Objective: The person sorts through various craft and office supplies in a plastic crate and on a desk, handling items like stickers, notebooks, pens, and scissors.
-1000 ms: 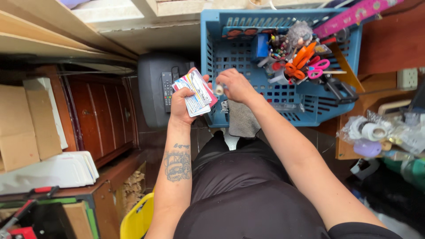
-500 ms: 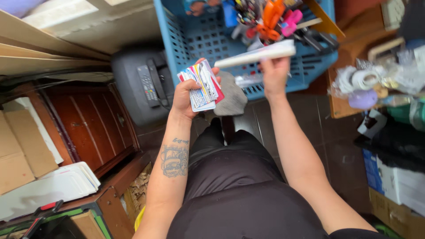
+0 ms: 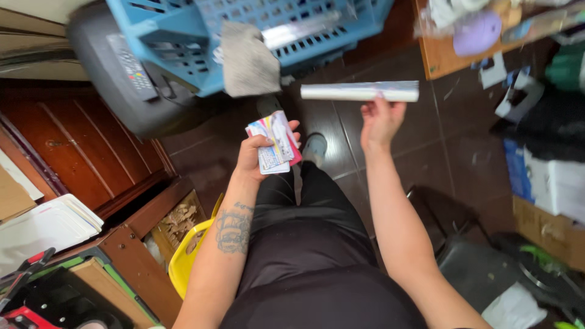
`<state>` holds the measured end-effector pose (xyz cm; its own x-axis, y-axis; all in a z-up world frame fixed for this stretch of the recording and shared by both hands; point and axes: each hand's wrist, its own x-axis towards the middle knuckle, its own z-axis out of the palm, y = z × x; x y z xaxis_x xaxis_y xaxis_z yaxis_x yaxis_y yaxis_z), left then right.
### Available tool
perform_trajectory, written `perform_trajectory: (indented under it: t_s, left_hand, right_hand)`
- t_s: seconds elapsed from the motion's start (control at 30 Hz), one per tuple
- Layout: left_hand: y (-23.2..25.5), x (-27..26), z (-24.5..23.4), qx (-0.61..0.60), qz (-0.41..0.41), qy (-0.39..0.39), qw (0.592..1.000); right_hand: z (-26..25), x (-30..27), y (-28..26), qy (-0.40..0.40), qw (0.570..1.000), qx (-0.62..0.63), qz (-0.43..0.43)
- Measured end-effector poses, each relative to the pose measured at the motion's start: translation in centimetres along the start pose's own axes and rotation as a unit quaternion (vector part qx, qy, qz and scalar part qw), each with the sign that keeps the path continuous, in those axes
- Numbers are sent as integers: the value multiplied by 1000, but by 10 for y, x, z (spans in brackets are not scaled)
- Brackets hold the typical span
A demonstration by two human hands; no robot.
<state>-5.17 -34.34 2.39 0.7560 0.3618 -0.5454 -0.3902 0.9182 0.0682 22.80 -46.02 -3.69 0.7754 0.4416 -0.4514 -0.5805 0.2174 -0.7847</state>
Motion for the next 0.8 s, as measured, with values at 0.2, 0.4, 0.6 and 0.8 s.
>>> perform_trajectory:
  t_s: [0.2,0.4,0.6,0.8]
  left_hand:
    - [-26,26,-37,14,3,99,995]
    - [-14,83,-71,42,-17,137,990]
    - [0,109,-83,44,-26,117,992]
    - [3,102,-67,48,-78,103,990]
  right_hand:
    - [-47,31,83,68,995,-11,69]
    - [-29,79,149,102,983,-84,128]
    - [16,134,229,73,977,-124,157]
    - [35,169,272,46,968,-183,165]
